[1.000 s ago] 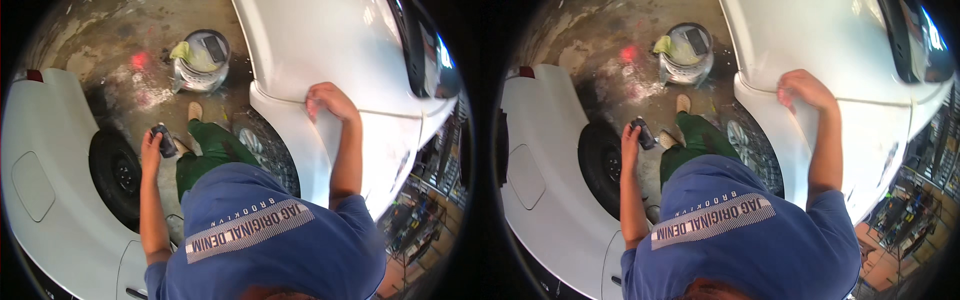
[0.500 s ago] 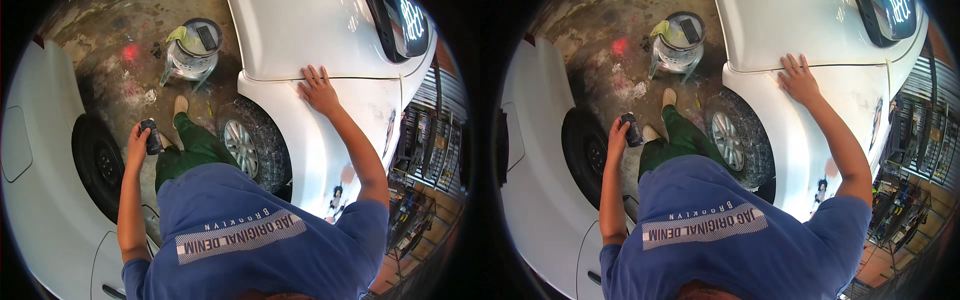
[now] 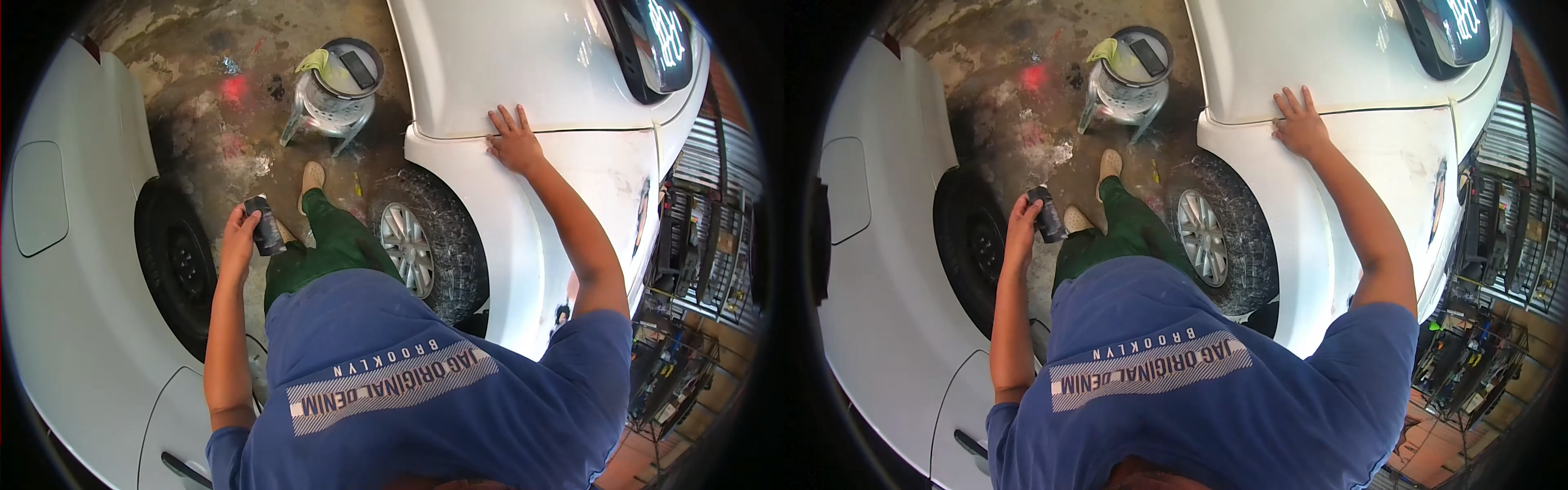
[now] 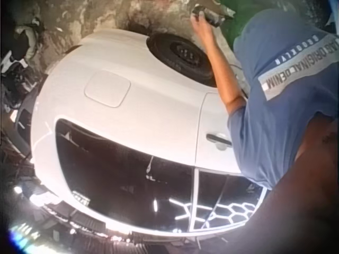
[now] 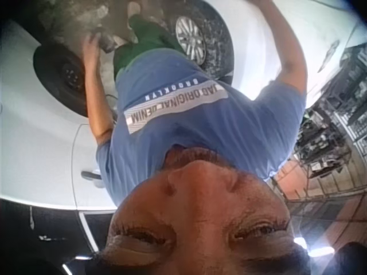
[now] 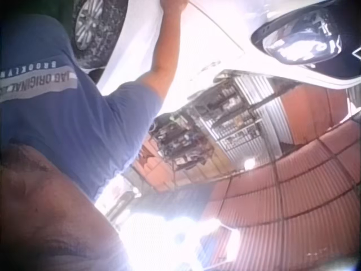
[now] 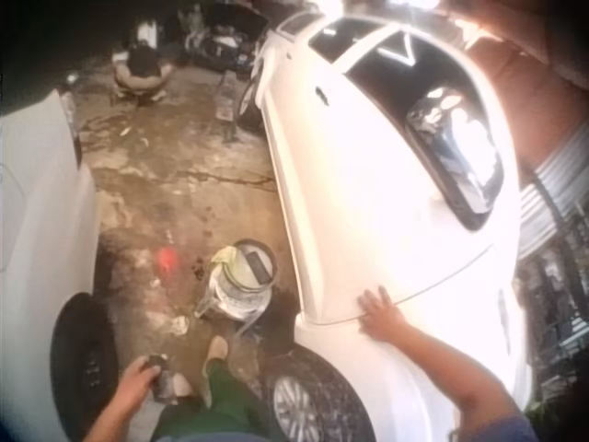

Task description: The person sands a car fender with a sanding block and a cloth, then applies a piece of tape to the body panel.

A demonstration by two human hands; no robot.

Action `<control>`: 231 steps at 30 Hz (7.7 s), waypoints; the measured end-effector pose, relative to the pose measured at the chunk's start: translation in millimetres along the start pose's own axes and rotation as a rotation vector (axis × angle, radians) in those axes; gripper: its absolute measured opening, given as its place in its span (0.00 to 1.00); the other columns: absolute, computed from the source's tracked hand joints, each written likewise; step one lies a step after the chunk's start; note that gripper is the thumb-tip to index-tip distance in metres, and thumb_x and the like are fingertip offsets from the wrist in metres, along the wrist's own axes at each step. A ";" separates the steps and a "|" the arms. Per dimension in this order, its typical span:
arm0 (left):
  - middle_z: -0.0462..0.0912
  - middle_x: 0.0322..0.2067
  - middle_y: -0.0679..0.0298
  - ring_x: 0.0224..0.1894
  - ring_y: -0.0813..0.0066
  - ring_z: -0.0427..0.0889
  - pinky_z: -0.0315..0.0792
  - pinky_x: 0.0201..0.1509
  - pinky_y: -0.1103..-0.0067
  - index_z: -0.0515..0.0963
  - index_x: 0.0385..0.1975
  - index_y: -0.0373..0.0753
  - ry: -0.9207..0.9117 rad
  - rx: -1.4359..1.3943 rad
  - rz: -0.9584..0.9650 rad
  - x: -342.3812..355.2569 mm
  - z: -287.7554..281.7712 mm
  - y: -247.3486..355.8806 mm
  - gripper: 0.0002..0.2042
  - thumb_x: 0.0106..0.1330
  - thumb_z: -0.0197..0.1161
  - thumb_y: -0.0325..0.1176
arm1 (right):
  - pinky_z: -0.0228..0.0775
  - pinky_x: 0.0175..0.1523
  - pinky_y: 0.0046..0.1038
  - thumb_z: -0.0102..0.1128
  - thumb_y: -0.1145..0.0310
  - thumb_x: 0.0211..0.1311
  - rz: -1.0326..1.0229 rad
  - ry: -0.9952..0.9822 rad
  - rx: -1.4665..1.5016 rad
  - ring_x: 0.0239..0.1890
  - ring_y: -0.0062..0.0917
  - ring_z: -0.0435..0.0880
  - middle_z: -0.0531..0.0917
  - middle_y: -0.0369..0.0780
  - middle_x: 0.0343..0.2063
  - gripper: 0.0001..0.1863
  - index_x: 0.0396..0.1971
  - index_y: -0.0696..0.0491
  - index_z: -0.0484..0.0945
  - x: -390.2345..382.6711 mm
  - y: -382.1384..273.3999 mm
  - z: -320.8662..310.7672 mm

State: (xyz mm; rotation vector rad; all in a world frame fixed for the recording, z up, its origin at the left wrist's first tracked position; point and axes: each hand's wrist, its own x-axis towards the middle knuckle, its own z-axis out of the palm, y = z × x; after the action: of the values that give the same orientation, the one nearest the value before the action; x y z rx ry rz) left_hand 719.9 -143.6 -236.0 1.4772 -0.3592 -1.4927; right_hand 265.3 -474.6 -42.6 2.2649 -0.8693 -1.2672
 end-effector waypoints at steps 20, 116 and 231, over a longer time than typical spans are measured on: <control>0.78 0.56 0.51 0.55 0.65 0.82 0.80 0.54 0.72 0.66 0.64 0.36 -0.571 -0.124 -0.180 40.2 128.8 51.4 0.25 0.75 0.55 0.46 | 0.61 0.71 0.43 0.62 0.62 0.68 0.491 0.674 1.119 0.70 0.48 0.65 0.68 0.51 0.68 0.19 0.56 0.51 0.80 -139.9 -96.2 -33.3; 0.72 0.53 0.45 0.58 0.46 0.69 0.63 0.67 0.63 0.66 0.67 0.27 -1.294 0.833 0.572 191.7 459.1 95.3 0.33 0.54 0.51 0.17 | 0.78 0.33 0.45 0.60 0.62 0.64 1.529 0.242 1.273 0.27 0.45 0.86 0.85 0.46 0.24 0.08 0.32 0.51 0.80 40.1 -74.5 5.7; 0.80 0.46 0.66 0.47 0.78 0.77 0.73 0.49 0.79 0.74 0.59 0.37 -0.747 0.345 0.035 18.5 315.2 130.1 0.17 0.76 0.55 0.38 | 0.73 0.57 0.32 0.54 0.61 0.75 0.437 0.986 3.259 0.53 0.25 0.79 0.81 0.41 0.49 0.20 0.54 0.62 0.75 -69.2 -142.7 -33.4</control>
State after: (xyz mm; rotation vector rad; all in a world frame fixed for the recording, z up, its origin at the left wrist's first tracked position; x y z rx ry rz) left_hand 498.2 -349.5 -77.6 1.0943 -1.1256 -1.9892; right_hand 312.6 -322.0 -70.2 -0.3657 0.9696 -1.3970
